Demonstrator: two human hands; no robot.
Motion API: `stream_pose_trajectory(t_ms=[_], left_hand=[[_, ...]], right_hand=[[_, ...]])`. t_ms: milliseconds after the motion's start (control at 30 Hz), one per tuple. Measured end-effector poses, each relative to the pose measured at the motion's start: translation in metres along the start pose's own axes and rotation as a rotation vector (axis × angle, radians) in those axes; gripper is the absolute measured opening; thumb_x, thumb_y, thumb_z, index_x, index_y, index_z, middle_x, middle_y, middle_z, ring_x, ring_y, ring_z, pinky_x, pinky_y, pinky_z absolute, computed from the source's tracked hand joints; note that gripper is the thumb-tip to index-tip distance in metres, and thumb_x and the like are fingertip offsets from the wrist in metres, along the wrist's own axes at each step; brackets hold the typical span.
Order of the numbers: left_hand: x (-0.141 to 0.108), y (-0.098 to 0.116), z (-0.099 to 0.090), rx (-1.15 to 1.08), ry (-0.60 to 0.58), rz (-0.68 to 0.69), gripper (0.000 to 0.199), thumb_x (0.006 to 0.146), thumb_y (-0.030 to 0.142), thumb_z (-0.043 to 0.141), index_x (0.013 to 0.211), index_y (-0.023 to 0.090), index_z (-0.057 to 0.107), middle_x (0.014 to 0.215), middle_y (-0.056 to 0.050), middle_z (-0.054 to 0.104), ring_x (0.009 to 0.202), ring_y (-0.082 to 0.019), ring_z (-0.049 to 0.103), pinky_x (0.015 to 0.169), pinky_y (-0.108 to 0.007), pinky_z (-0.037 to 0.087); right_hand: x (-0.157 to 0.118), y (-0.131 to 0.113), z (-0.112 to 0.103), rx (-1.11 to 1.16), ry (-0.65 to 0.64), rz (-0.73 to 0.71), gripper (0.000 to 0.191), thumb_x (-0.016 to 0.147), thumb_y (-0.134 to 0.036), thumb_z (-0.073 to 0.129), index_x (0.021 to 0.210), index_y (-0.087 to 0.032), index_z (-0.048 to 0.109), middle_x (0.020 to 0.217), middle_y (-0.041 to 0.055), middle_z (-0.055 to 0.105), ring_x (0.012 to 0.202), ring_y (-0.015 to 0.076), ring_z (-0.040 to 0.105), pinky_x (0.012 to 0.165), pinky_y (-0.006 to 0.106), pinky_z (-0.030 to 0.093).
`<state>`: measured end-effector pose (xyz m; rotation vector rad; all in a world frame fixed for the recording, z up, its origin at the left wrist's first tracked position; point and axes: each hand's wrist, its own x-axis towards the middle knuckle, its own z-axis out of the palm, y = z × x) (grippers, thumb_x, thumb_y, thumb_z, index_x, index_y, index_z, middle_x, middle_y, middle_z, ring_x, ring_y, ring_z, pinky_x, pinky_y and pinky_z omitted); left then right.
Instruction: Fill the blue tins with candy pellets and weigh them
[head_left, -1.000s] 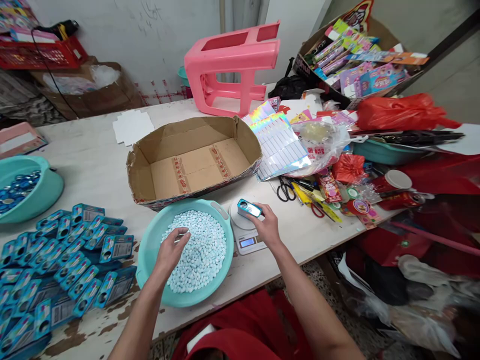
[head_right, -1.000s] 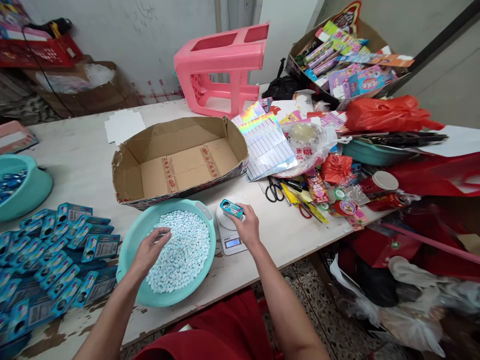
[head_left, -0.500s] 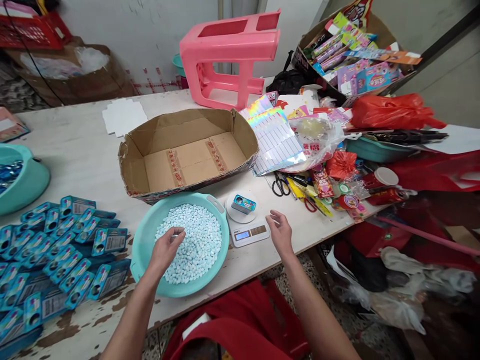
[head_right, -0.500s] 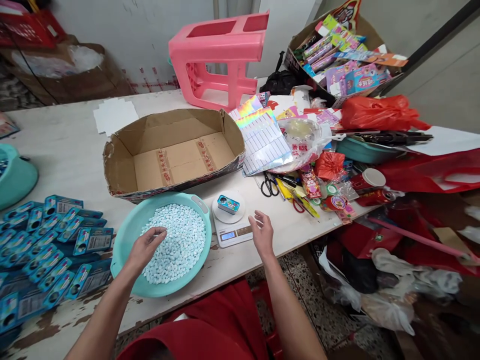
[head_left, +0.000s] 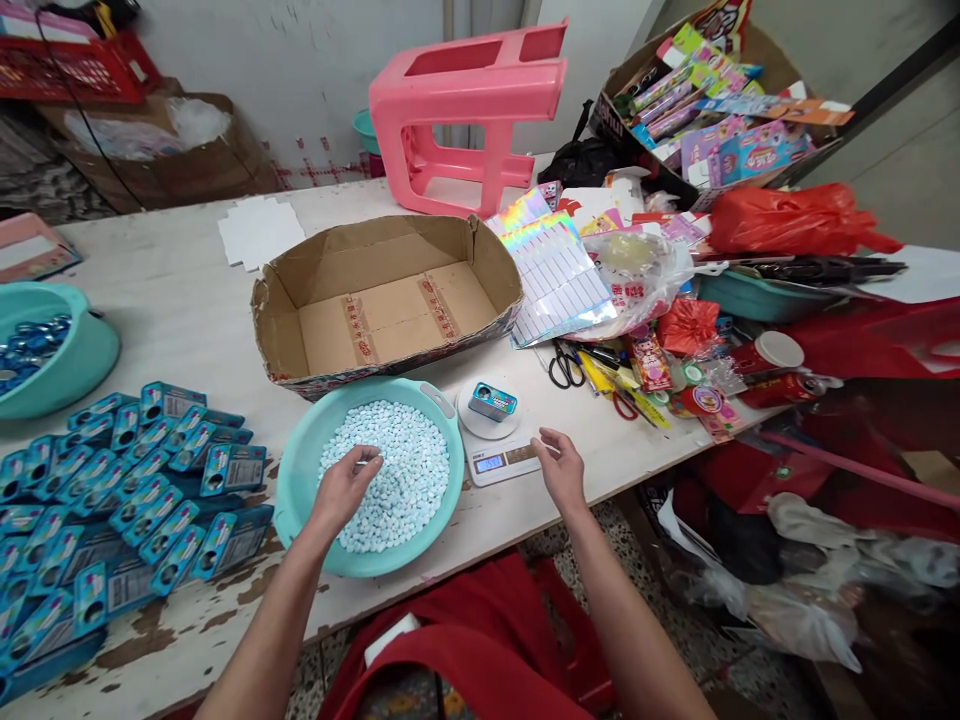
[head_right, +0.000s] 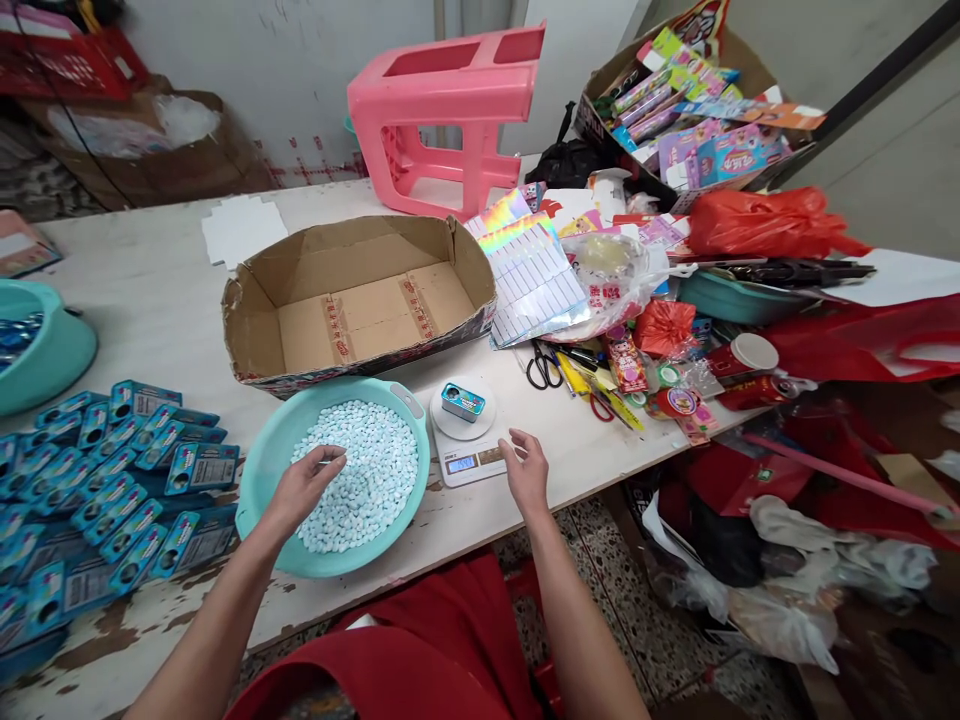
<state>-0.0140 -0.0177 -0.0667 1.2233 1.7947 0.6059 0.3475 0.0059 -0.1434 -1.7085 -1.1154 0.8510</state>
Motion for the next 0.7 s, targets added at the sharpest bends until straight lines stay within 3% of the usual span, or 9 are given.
stream_pose_trajectory(t_ms=[200, 367, 500, 567, 633, 700], left_hand=[[-0.005, -0.004, 0.000, -0.016, 0.006, 0.004, 0.031, 0.068, 0.047, 0.063, 0.089, 0.025, 0.067, 0.097, -0.006, 0.068, 0.081, -0.026, 0.060, 0.063, -0.027, 0.042], [-0.011, -0.010, 0.012, -0.083, 0.004, 0.000, 0.022, 0.065, 0.038, 0.068, 0.083, 0.027, 0.069, 0.088, -0.005, 0.068, 0.077, -0.025, 0.059, 0.064, -0.027, 0.041], [-0.020, -0.006, 0.016, -0.277, 0.066, 0.021, 0.014, 0.059, 0.023, 0.074, 0.072, 0.025, 0.068, 0.077, -0.005, 0.065, 0.074, -0.023, 0.057, 0.068, -0.026, 0.041], [-0.027, -0.001, 0.011, -0.333, 0.100, 0.082, 0.017, 0.063, 0.020, 0.072, 0.079, 0.025, 0.070, 0.084, -0.005, 0.066, 0.073, -0.021, 0.057, 0.072, -0.027, 0.041], [-0.038, 0.007, 0.000, -0.341, 0.165, 0.164, 0.030, 0.066, 0.019, 0.070, 0.095, 0.026, 0.069, 0.098, -0.006, 0.066, 0.078, -0.020, 0.058, 0.078, -0.028, 0.041], [-0.052, 0.017, -0.012, -0.300, 0.247, 0.267, 0.050, 0.071, 0.021, 0.067, 0.119, 0.029, 0.058, 0.120, -0.006, 0.058, 0.089, -0.020, 0.057, 0.085, -0.028, 0.039]], right_hand=[[0.001, -0.015, 0.009, 0.007, -0.046, -0.022, 0.039, 0.074, -0.046, 0.063, 0.102, -0.017, 0.062, 0.107, 0.0111, 0.063, 0.099, 0.0249, 0.059, 0.085, 0.046, 0.049], [0.018, -0.035, 0.037, 0.009, -0.095, -0.090, 0.063, 0.064, -0.043, 0.072, 0.120, -0.020, 0.052, 0.120, 0.0122, 0.058, 0.103, 0.0256, 0.057, 0.081, 0.042, 0.051], [0.039, -0.061, 0.061, 0.008, -0.139, -0.108, 0.046, 0.061, -0.046, 0.073, 0.095, -0.017, 0.062, 0.081, 0.0051, 0.066, 0.074, 0.0219, 0.061, 0.071, 0.040, 0.052], [0.040, -0.076, 0.068, 0.031, -0.072, -0.118, 0.047, 0.063, -0.045, 0.073, 0.097, -0.015, 0.061, 0.083, 0.0054, 0.064, 0.075, 0.0215, 0.060, 0.076, 0.042, 0.049], [0.031, -0.092, 0.073, 0.079, 0.103, -0.198, 0.054, 0.064, -0.043, 0.075, 0.107, -0.016, 0.058, 0.090, 0.0060, 0.064, 0.078, 0.0208, 0.060, 0.078, 0.040, 0.048], [0.015, -0.109, 0.075, 0.099, 0.092, -0.323, 0.059, 0.062, -0.038, 0.078, 0.114, -0.018, 0.056, 0.103, 0.0069, 0.062, 0.089, 0.0214, 0.060, 0.084, 0.038, 0.046]])
